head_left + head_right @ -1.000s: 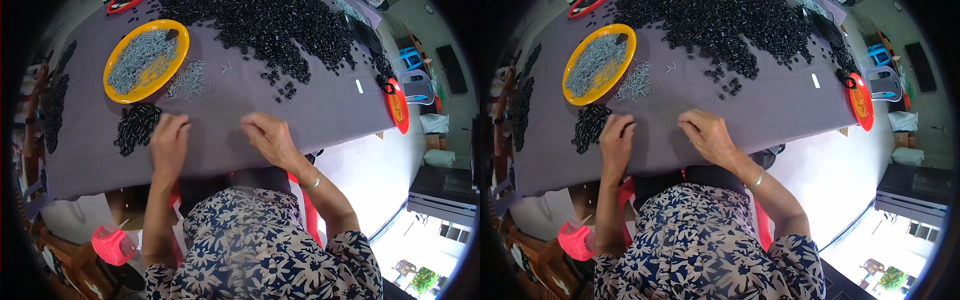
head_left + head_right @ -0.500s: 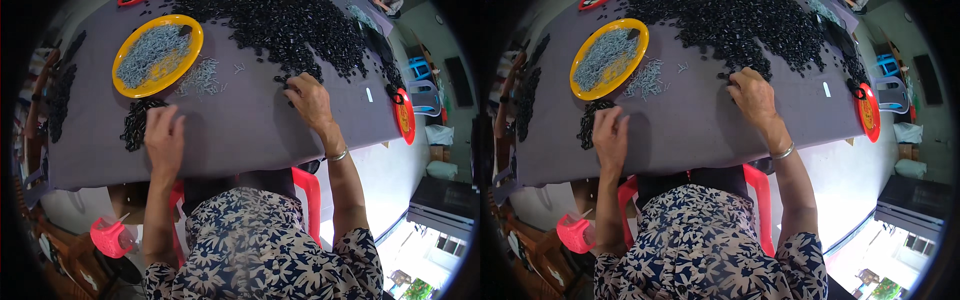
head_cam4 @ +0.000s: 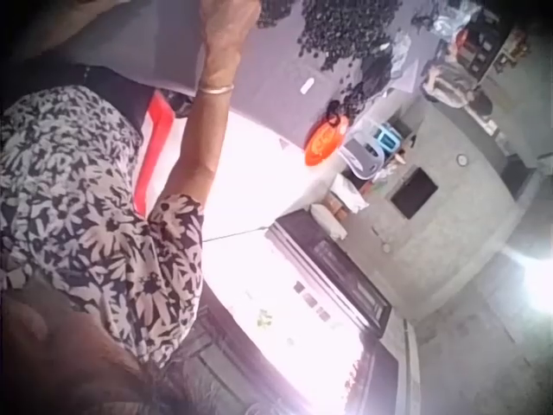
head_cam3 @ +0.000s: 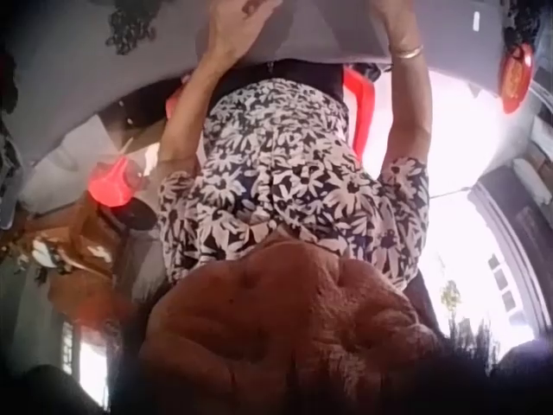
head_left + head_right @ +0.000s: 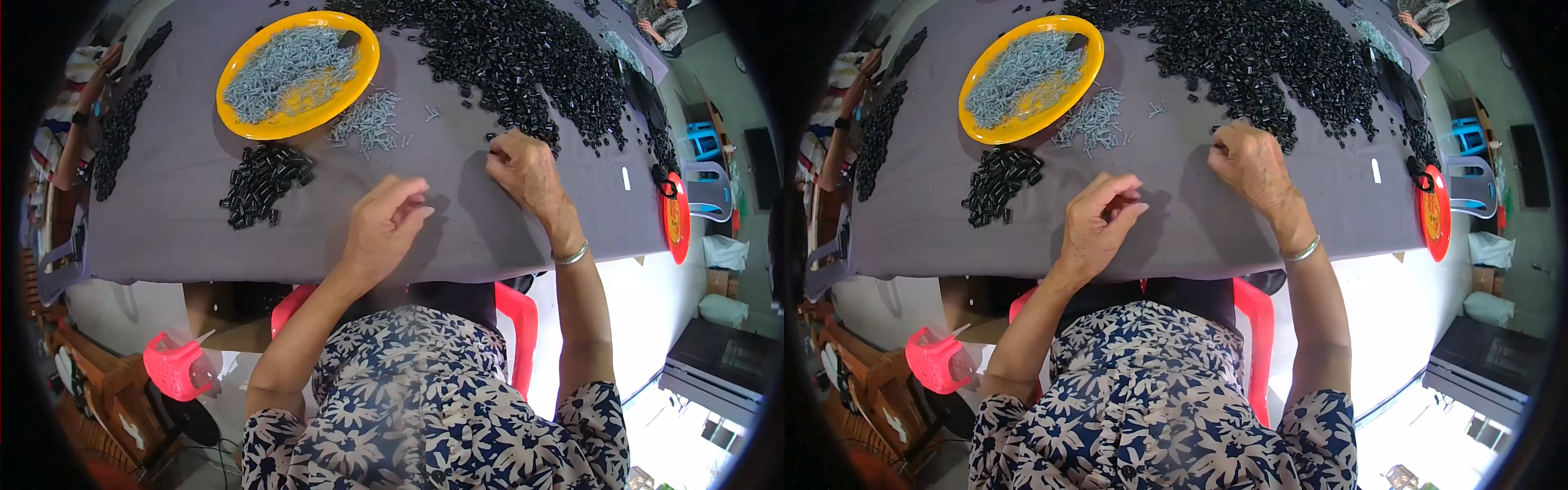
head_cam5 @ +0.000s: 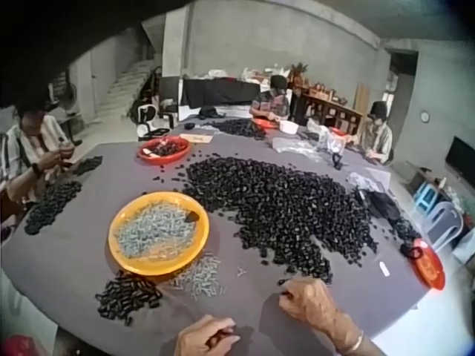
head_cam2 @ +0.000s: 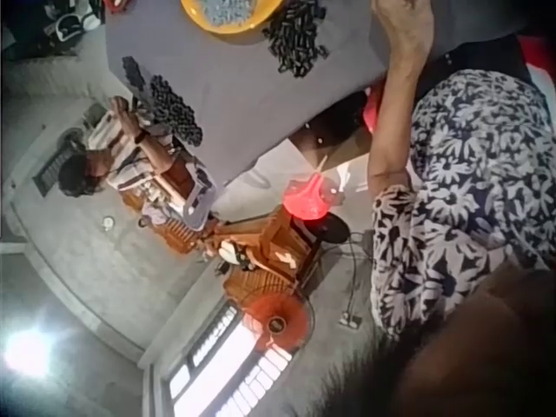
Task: The person assembles small black plastic components by hand, attaching rings to them.
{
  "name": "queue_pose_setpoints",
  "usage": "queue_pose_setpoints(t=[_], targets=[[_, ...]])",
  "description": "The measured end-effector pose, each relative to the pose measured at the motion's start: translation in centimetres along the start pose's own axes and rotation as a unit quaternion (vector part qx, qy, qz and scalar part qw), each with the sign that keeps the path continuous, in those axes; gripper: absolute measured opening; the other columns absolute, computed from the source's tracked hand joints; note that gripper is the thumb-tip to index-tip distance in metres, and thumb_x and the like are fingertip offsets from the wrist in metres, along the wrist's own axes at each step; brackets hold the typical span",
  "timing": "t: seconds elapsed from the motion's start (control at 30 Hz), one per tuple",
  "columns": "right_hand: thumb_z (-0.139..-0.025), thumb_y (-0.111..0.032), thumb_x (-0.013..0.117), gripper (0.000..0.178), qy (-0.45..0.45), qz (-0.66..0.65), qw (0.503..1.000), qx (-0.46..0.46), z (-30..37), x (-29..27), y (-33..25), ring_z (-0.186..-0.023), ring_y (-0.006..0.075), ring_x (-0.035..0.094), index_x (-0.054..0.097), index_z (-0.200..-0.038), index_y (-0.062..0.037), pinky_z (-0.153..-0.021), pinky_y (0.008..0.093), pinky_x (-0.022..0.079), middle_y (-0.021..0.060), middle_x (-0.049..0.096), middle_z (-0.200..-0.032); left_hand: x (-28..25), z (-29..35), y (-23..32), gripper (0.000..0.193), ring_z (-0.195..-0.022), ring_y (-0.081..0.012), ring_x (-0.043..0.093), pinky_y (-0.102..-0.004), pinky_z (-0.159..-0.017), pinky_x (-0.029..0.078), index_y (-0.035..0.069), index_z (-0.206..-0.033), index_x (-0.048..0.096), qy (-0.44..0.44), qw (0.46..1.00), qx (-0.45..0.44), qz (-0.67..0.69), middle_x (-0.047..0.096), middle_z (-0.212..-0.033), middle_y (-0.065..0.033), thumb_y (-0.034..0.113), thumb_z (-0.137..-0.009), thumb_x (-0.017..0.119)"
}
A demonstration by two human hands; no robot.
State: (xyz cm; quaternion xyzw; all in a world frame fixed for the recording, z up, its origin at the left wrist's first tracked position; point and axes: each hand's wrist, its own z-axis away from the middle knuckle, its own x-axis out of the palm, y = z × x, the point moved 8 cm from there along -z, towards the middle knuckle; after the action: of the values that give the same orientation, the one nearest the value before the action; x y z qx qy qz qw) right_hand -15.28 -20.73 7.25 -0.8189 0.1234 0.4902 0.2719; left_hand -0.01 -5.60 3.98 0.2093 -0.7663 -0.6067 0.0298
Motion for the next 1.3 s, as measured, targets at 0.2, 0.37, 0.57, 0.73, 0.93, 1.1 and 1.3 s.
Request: queue_pose_setpoints(t=[0.2,0.37,0.57,0.73,0.93,1.1,1.3], targets=[[-0.082,-0.006,0.075,0.01,-0.183,-0.464,0.835,0.232,0.7,4.7,-5.9,-0.068,-0.0001,0.054,0.071,-0.088,0.0012,-0.059,0.0173,0.043,-0.0038,0.064,-0.074,-1.1,0.1,0.7,0.031,-0.078,-0.0124,0.06,-0.0239,-0.067,0.048,0.003,-0.106,0.067,0.023,0.998,0.048,0.031,0.062,-0.092,-0.0059,-0.006,-0.078,0.077],[-0.084,-0.006,0.074,0.007,-0.244,-0.542,0.76,0.262,1.0,6.7,-6.6,-0.067,0.0014,0.054,0.07,-0.084,-0.0002,-0.057,0.0171,0.041,-0.0019,0.064,-0.075,-1.8,0.0,0.7,0.028,-0.08,-0.0153,0.063,-0.0273,-0.067,0.051,0.003,-0.105,0.067,-0.012,0.993,0.116,0.006,0.063,-0.095,-0.0079,-0.007,-0.079,0.072],[-0.089,-0.01,0.072,0.01,-0.295,-0.61,0.675,0.293,0.9,8.6,-7.1,-0.061,0.0048,0.051,0.071,-0.089,-0.0005,-0.055,0.0193,0.042,0.0032,0.066,-0.076,-2.2,0.4,-0.4,0.024,-0.081,-0.018,0.064,-0.0291,-0.071,0.053,0.002,-0.102,0.067,0.02,0.996,0.06,0.065,0.061,-0.094,-0.0084,-0.008,-0.08,0.071],[-0.091,-0.012,0.07,0.008,-0.322,-0.428,0.798,0.277,-1.1,7.6,-6.6,-0.064,0.0043,0.055,0.071,-0.093,-0.0041,-0.058,0.0201,0.045,0.0007,0.067,-0.078,-2.8,0.5,-2.0,0.017,-0.081,-0.0181,0.063,-0.0289,-0.072,0.052,0.001,-0.098,0.065,0.053,0.998,0.018,0.037,0.061,-0.092,-0.0085,-0.005,-0.083,0.071],[-0.084,-0.007,0.07,0.012,-0.103,-0.241,0.965,-0.026,-6.9,5.4,-5.3,-0.067,0.0152,0.061,0.066,-0.094,-0.0011,-0.063,0.0287,0.05,0.0053,0.064,-0.078,-2.7,0.2,-3.1,0.012,-0.079,-0.0158,0.063,-0.0275,-0.072,0.051,0.0,-0.099,0.062,0.059,0.995,-0.015,0.085,0.062,-0.089,-0.0072,-0.002,-0.087,0.066],[-0.081,-0.006,0.071,0.013,-0.165,-0.193,0.965,-0.069,-7.7,7.3,-4.4,-0.07,0.0219,0.062,0.063,-0.091,-0.0005,-0.065,0.0323,0.05,0.009,0.062,-0.078,-2.3,0.3,-3.4,0.01,-0.08,-0.0113,0.063,-0.0239,-0.072,0.049,0.0,-0.101,0.061,0.034,0.993,-0.042,0.108,0.062,-0.093,-0.005,-0.003,-0.091,0.062],[-0.082,-0.008,0.069,0.012,-0.207,-0.18,0.961,-0.027,-7.0,6.7,-4.9,-0.066,0.0207,0.06,0.062,-0.087,0.0007,-0.064,0.0326,0.049,0.01,0.063,-0.074,-2.1,0.2,-3.4,0.009,-0.084,-0.0081,0.062,-0.021,-0.073,0.048,0.0,-0.102,0.062,0.02,0.99,-0.058,0.125,0.063,-0.097,-0.0033,-0.003,-0.094,0.062]])
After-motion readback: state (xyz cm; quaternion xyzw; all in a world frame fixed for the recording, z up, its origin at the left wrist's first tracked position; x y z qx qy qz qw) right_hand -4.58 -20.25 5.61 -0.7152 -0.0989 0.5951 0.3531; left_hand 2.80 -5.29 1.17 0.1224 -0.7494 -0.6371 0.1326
